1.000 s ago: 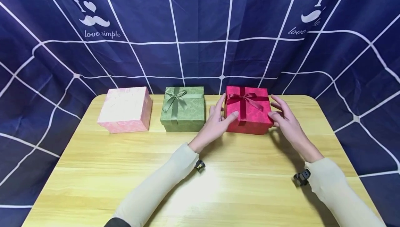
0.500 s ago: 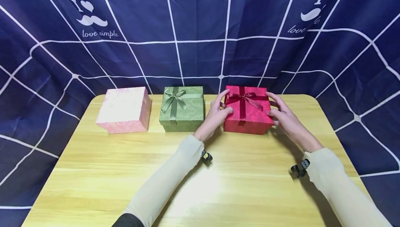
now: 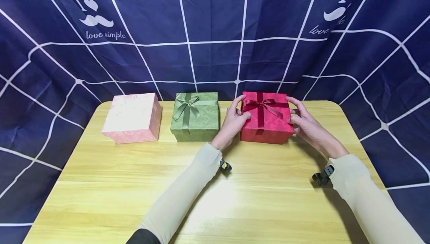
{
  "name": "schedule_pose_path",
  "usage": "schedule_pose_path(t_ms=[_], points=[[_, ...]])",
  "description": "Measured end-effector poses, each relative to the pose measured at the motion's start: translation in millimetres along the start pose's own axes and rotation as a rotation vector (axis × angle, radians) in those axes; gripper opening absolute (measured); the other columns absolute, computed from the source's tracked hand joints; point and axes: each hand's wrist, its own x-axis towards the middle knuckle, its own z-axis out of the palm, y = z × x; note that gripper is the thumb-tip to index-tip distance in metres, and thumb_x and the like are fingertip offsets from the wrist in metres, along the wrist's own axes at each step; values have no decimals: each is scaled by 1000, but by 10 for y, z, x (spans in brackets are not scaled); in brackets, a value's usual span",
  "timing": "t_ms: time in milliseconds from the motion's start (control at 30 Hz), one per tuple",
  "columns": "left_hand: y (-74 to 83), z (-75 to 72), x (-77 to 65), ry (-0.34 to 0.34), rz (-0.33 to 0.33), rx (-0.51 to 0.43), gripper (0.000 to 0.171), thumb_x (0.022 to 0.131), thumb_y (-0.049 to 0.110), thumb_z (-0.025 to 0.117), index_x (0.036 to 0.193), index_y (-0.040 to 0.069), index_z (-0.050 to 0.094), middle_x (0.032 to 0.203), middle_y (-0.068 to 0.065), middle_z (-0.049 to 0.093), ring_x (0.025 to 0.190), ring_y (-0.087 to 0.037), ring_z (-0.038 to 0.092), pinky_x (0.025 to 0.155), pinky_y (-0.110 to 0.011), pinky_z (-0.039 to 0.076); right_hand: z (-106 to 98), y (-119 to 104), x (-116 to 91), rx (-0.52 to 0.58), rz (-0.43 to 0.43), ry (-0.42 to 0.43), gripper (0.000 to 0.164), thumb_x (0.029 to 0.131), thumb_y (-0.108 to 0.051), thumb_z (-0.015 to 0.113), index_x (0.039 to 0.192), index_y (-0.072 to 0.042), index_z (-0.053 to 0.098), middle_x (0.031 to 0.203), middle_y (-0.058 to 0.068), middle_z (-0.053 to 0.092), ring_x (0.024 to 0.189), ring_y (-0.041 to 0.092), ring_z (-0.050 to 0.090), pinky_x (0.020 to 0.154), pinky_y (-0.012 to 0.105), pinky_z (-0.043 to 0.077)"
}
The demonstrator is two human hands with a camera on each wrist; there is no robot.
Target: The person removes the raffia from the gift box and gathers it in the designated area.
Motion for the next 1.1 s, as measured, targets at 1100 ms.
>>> schedule_pose_path(t_ms=[1100], points=[[169, -113, -52, -100, 185, -72, 76, 92, 3, 66, 165, 16, 51, 118, -11, 47, 80, -6, 46, 74, -19, 41, 80, -221, -59, 70, -121, -17, 76, 104, 16, 24, 171, -19, 27, 140, 13, 37, 115, 17, 63, 87, 27, 61]])
